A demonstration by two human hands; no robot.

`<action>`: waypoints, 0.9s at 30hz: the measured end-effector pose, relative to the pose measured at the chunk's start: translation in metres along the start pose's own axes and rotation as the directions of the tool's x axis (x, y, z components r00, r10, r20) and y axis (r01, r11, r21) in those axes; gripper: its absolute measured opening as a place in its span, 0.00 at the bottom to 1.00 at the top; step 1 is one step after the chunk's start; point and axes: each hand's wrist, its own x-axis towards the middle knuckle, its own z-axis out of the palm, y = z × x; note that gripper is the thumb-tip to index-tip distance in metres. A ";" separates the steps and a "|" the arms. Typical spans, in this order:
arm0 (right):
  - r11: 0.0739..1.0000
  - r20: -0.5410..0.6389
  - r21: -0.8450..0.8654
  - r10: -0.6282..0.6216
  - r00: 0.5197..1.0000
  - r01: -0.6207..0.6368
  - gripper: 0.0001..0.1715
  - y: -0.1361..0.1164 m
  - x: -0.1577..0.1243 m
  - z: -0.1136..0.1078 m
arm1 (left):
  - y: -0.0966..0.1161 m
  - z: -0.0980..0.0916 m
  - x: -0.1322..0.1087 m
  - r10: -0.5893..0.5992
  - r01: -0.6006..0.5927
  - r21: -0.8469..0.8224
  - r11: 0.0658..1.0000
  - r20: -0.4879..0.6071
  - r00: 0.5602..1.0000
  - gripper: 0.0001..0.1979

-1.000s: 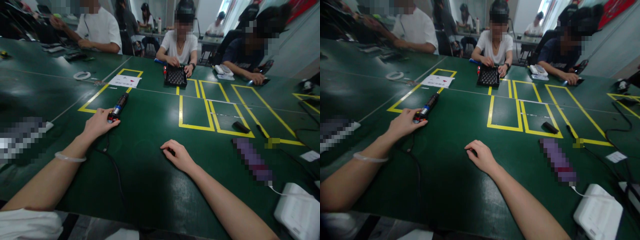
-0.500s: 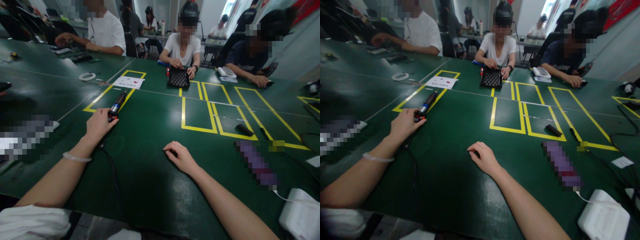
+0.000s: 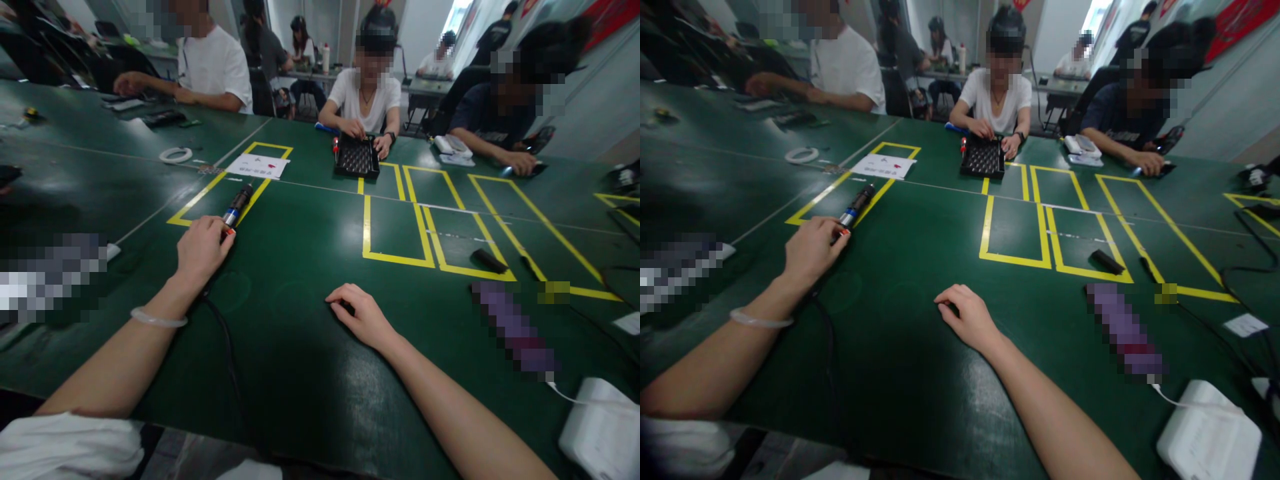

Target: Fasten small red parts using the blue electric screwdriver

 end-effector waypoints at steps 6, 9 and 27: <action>0.992 -0.024 0.117 0.050 0.998 -0.047 0.08 0.003 0.000 0.001 | 0.065 -0.021 -0.011 0.255 -0.071 -0.678 0.731 0.176 0.951 0.19; 0.956 -0.038 0.277 0.115 0.993 -0.100 0.11 0.007 -0.001 0.002 | 0.108 -0.024 -0.024 0.528 0.033 -0.890 0.455 0.300 0.794 0.21; 0.890 -0.154 0.449 0.169 0.974 -0.083 0.12 0.014 0.000 0.006 | 0.150 -0.006 -0.053 0.621 0.188 -0.956 0.227 0.290 0.728 0.13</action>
